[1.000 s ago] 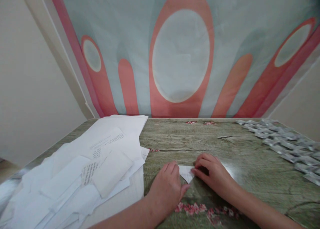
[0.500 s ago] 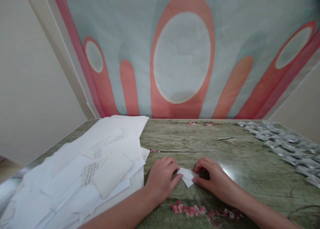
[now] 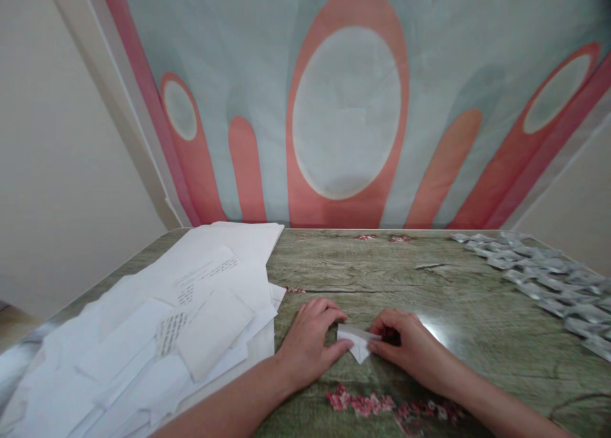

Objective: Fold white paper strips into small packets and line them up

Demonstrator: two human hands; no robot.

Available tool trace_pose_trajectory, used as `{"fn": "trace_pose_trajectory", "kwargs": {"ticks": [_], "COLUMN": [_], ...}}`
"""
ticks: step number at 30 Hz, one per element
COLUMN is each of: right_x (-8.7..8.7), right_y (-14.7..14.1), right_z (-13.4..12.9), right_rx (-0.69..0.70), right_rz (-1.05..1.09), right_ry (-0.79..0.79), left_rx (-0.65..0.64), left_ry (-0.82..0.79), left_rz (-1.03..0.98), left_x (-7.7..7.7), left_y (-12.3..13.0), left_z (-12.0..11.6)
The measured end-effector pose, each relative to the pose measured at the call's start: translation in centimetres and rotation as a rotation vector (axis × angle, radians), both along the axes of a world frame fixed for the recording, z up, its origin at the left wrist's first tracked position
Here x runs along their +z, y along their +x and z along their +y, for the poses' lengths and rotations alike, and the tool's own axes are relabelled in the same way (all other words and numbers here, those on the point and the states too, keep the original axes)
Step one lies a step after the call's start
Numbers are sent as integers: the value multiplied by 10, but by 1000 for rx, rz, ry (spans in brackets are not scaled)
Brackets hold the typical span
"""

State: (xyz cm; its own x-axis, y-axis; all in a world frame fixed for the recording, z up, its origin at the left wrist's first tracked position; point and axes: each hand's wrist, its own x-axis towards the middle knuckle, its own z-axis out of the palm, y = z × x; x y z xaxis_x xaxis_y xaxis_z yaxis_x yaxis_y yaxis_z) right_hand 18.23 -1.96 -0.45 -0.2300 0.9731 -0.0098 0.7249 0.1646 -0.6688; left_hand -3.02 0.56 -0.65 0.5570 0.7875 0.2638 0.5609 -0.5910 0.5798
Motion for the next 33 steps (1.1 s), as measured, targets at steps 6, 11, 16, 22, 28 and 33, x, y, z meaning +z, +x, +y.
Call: {"fn": "trace_pose_trajectory", "kwargs": {"ticks": [6,11,16,22,28,33], "right_x": [1,4,-3,-7,-3,2], "right_y": [1,3,2,-1,-1,5], "right_z": [-1,-2,-4,-3,-4,-2], "right_rx": [24,205,348,361,332,305], "right_rz": [86,-68,-265,-330,-296,-174], "right_ry": [100,498,704,678,508,311], "left_rx": [-38,-57,-102,-152,-138,-94], "left_ry": [7,98,173,143,112,54], "left_rz": [-135,-189,-40,116,145,106], "left_x": [6,8,4,5,6,6], "left_y": [1,2,2,2,3,4], "left_z": [0,0,-3,-5,-5,-6]}}
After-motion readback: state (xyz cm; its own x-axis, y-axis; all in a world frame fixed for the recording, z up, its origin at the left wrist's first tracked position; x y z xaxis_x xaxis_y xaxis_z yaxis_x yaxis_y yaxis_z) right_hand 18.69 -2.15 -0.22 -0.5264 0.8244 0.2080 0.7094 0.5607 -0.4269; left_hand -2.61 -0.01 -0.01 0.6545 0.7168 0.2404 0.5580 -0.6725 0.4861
